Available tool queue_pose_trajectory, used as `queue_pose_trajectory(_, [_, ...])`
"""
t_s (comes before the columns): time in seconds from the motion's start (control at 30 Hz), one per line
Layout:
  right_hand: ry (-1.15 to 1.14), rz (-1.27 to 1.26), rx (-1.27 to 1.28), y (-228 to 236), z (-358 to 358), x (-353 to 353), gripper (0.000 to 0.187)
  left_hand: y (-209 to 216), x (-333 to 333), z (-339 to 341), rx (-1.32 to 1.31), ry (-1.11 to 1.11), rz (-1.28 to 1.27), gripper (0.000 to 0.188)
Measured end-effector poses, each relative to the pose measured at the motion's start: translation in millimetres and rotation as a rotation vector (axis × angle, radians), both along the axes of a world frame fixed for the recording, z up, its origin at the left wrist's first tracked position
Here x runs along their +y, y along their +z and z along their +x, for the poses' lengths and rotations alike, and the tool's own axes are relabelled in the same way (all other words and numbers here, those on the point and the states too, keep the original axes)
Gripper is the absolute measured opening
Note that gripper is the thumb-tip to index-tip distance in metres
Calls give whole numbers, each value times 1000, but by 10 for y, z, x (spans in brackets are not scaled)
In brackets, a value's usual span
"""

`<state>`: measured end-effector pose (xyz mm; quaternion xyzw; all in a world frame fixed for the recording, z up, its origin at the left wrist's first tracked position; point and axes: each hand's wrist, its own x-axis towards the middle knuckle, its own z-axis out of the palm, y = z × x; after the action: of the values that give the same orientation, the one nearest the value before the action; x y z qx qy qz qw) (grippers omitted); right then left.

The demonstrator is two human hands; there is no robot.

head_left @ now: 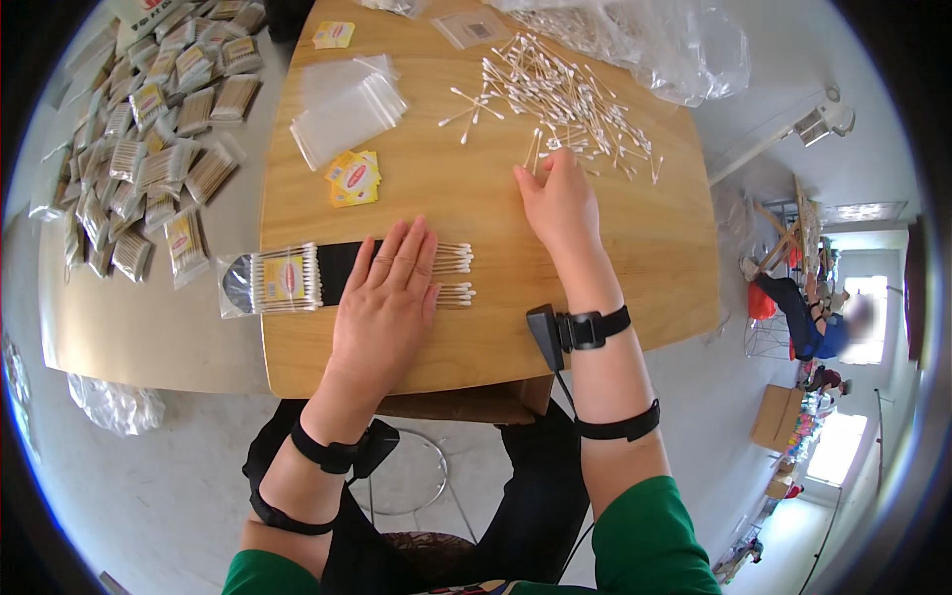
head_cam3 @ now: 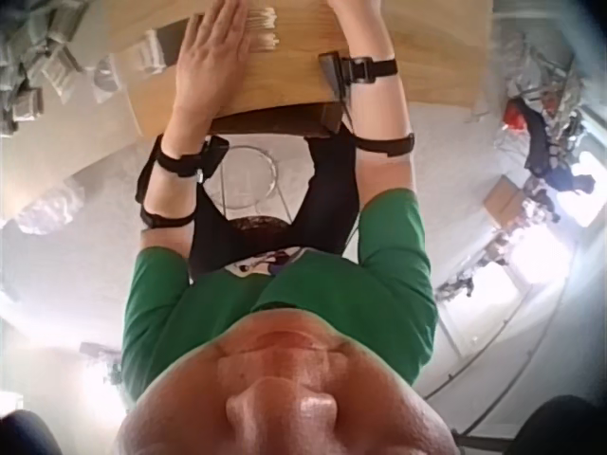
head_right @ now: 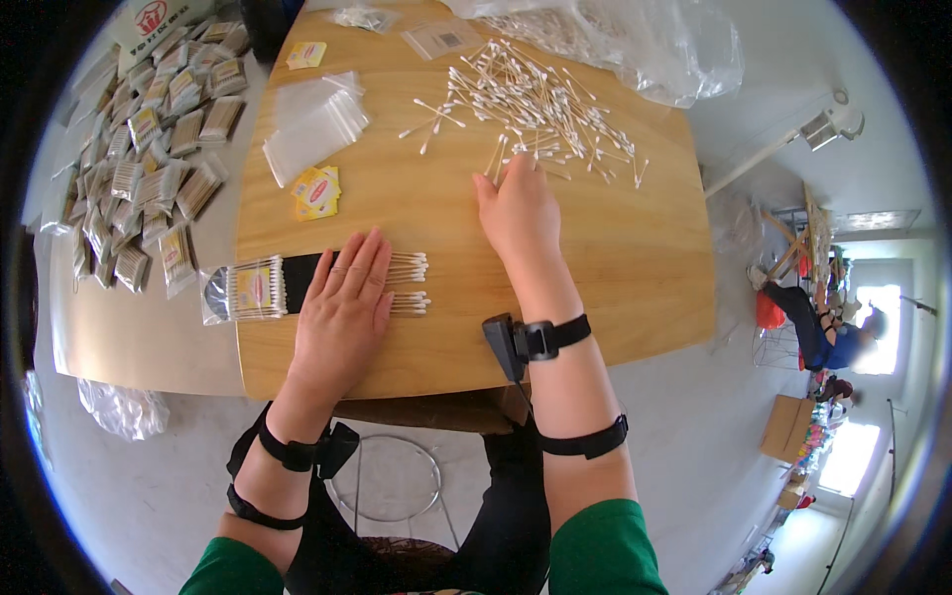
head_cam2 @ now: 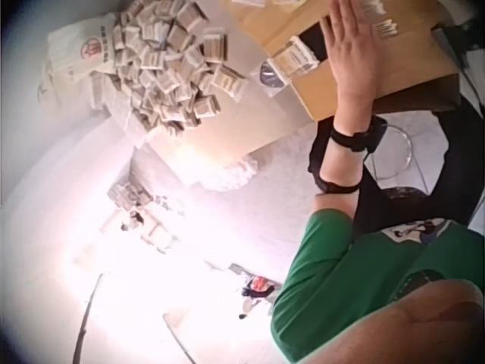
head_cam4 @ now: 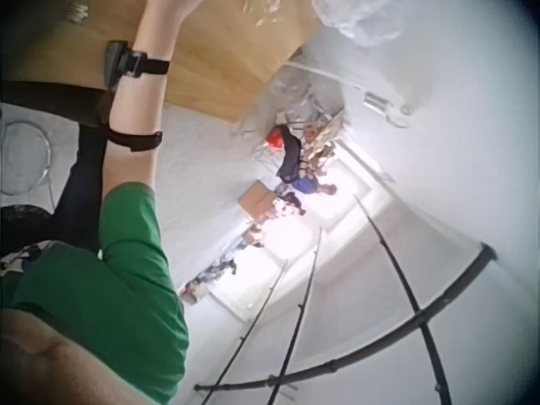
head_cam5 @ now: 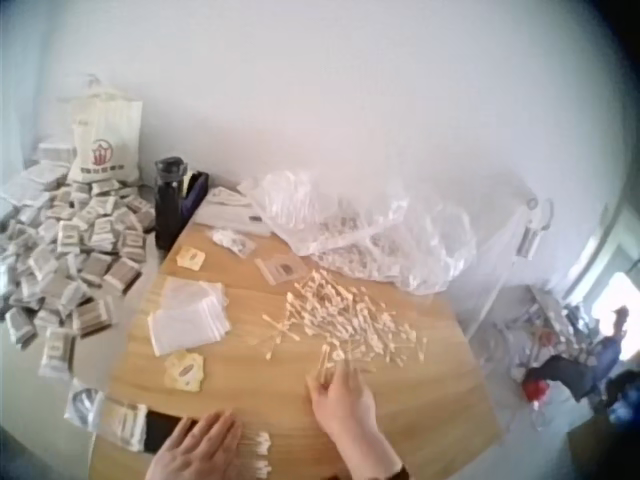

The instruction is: Sort and package cotton swabs into small plastic bags.

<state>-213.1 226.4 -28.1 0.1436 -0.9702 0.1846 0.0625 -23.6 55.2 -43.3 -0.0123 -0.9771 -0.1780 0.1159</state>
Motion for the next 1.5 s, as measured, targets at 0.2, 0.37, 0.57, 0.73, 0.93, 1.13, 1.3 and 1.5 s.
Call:
queue_pose_trajectory(0.2, [-39,113,-31,-51,-112,-110,21,-22,13,2,8,-15,28,53])
queue_pose_trajectory(0.37, [15,-14,-24,-40,10,-109,13,-14,-4,15,17,-6,34,53])
queue_pose_trajectory(0.57, [400,-144,-74,71,493,-122,5,-30,-2,24,28,-5,54,53])
queue_pose_trajectory(0.73, [520,-135,-111,171,655,-97,5,8,5,20,25,-15,40,52])
queue_pose_trajectory(0.93, [470,-149,-138,248,733,-44,12,-11,24,3,29,-8,45,52])
queue_pose_trajectory(1.13, [518,5,19,71,1331,-74,60,-101,-10,24,42,10,0,53])
queue_pose_trajectory(1.3, [429,215,41,20,1422,-105,62,-87,20,-2,66,-3,55,53])
queue_pose_trajectory(1.5, [408,204,37,-26,1440,-176,60,-130,19,10,47,6,49,54])
